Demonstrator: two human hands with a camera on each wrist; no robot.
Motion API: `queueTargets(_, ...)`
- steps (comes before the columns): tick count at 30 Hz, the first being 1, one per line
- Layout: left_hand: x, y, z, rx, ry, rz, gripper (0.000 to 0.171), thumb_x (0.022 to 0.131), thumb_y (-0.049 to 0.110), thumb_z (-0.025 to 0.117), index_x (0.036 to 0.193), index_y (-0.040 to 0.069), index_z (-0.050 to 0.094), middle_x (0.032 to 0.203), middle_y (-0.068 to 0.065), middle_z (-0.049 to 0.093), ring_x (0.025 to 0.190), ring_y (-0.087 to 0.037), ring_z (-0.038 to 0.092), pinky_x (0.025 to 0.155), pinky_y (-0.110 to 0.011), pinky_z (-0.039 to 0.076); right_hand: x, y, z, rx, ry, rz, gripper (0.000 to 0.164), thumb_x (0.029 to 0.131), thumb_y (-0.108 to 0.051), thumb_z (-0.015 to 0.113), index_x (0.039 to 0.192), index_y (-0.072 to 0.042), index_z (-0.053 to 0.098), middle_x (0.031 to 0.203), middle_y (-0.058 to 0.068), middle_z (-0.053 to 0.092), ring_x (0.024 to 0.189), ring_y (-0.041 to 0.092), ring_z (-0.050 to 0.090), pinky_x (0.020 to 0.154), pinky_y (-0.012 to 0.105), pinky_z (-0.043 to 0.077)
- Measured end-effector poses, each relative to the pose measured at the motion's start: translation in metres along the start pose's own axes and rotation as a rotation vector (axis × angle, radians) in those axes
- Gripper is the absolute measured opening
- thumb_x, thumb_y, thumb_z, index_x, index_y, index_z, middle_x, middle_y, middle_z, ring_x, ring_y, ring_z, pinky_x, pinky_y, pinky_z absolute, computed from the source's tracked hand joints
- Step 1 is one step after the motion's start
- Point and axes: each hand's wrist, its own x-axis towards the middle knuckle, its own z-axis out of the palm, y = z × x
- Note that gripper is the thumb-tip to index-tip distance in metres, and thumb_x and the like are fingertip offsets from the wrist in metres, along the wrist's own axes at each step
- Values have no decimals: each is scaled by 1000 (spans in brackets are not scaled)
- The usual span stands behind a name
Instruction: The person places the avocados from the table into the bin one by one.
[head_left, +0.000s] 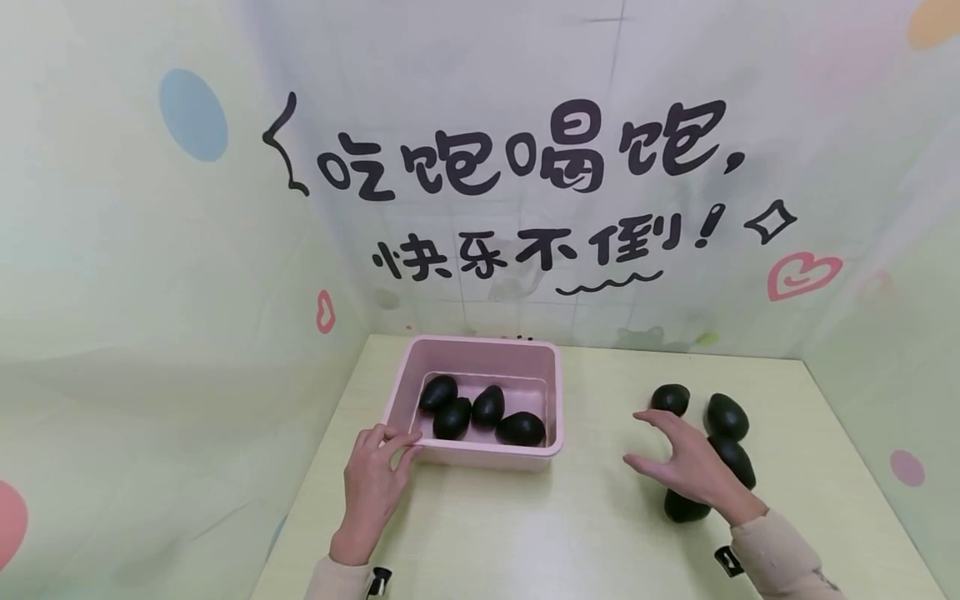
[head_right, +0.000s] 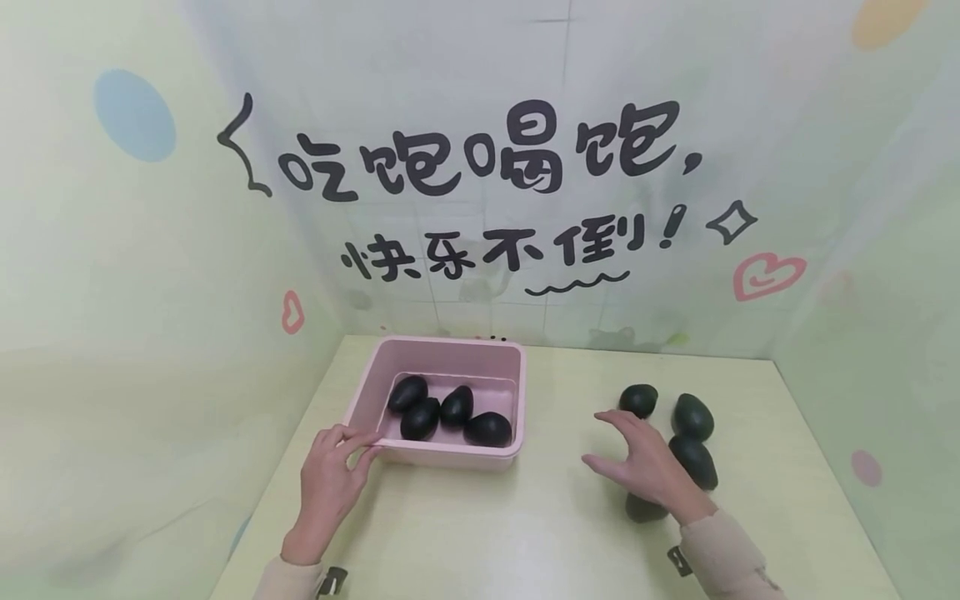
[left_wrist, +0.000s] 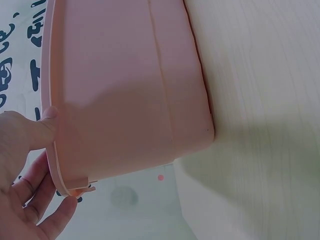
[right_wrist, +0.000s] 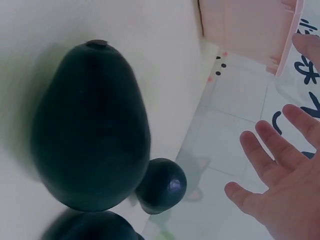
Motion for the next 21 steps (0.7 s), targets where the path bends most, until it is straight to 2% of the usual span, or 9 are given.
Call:
queueTargets(9,-1,1,0,-1,-5,-10,26,72,10,98,95,15,87,91,-3,69,90,-29,64,61,-41,54,-17,7,3,-16,31,24,63,86,-36,90,136,-5,66,135,14,71,125,37,68,99,57,54)
queueTargets(21,0,0,-1,1,1,-5,25,72,10,98,94,15,87,91,-3,70,90,-30,64,60,-41,54,-31,12,4,-43,20,72,65,86,-43,89,136,-8,67,135,13,71,121,34,69,94,53,57)
